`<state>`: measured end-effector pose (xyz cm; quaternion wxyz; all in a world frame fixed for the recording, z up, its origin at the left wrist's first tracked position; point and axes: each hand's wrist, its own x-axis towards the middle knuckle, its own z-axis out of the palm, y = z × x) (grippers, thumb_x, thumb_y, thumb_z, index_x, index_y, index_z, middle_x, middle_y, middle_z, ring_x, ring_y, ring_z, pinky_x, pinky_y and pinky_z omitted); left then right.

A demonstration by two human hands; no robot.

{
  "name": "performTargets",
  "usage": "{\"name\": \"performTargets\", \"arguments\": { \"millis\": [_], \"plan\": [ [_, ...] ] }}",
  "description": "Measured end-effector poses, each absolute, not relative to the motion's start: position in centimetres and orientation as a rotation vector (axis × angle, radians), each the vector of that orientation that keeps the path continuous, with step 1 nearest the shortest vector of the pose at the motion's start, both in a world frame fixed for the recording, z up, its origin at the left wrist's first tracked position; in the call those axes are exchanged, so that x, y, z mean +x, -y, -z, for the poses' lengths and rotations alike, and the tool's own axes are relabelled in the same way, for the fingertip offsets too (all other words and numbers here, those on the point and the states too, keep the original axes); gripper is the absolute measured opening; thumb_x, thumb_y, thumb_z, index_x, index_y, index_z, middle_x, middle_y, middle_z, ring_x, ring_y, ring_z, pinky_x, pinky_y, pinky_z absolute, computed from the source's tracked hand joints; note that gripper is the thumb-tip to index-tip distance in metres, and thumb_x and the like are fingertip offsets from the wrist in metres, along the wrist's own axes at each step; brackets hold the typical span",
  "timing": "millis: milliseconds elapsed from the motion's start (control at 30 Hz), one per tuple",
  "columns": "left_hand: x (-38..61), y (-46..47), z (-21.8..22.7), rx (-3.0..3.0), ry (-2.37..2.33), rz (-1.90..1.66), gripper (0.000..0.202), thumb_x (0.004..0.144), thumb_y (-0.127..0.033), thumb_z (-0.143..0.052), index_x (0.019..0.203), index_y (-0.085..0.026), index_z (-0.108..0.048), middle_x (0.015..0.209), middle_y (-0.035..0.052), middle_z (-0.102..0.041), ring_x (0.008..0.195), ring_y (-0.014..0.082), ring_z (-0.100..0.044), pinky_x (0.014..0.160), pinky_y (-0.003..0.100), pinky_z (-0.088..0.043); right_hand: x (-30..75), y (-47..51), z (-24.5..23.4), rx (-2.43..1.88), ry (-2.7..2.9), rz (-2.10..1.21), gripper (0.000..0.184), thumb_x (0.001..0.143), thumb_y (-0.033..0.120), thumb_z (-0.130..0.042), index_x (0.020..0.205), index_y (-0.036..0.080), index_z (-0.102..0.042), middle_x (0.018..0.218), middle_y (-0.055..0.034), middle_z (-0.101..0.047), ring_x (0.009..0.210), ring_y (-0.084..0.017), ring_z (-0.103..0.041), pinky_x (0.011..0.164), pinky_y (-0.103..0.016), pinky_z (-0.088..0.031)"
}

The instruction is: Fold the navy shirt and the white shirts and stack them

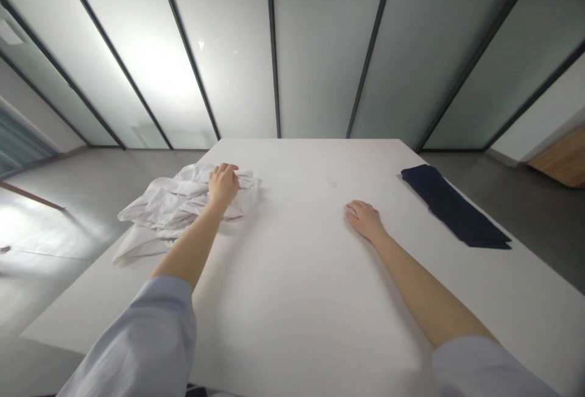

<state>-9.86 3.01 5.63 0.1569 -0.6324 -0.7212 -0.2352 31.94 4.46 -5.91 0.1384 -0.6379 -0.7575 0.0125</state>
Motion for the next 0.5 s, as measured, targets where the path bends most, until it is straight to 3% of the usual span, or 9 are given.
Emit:
{"name": "performTargets", "arguments": {
  "millis": [100, 200, 333, 500],
  "plan": [
    [-13.8, -3.2, -6.6, -1.724, 2.294, 0.495, 0.045, 0.084, -0.032, -0.051, 0.127, -0.021, -0.058, 0.134, 0.0137, -0.055, 0.124, 0.0352, -0.047, 0.099, 0.048, -0.039, 31.9, -4.6, 6.0, -1.842, 2.193, -0.044, 0.04, 0.092, 0.032, -0.042, 0.123, 0.02, -0.064, 0.138, -0.0121, -0.055, 0.124, -0.031, -0.05, 0.1, -0.046, -0.04],
    [-16.1, -3.2, -6.1, -1.783, 2.468, 0.291, 0.063, 0.078, -0.042, -0.058, 0.136, -0.019, -0.05, 0.135, 0.0163, -0.055, 0.124, 0.0376, -0.049, 0.097, 0.048, -0.041, 31.8, -4.6, 6.1, -1.832, 2.189, -0.053, 0.041, 0.091, 0.032, -0.042, 0.123, 0.019, -0.064, 0.138, -0.0128, -0.055, 0.125, -0.031, -0.049, 0.101, -0.047, -0.039],
    [-16.4, -3.1, -5.7, -1.705, 2.522, 0.403, 0.043, 0.081, -0.036, -0.052, 0.119, -0.018, -0.061, 0.121, 0.0154, -0.065, 0.114, 0.0344, -0.057, 0.09, 0.042, -0.045, 31.8, -4.6, 6.0, -1.83, 2.185, -0.049, 0.041, 0.091, 0.033, -0.042, 0.123, 0.019, -0.065, 0.138, -0.0128, -0.055, 0.125, -0.031, -0.05, 0.1, -0.046, -0.039],
    [-15.3, -4.1, -9.2, -1.402, 2.477, 0.973, 0.025, 0.083, -0.027, -0.047, 0.097, -0.017, -0.064, 0.101, 0.0118, -0.069, 0.101, 0.0293, -0.061, 0.081, 0.036, -0.046, 31.6, -4.6, 6.1, -1.826, 2.163, -0.036, 0.04, 0.089, 0.032, -0.043, 0.12, 0.019, -0.066, 0.136, -0.0131, -0.056, 0.121, -0.032, -0.052, 0.098, -0.046, -0.041]
  ]
}}
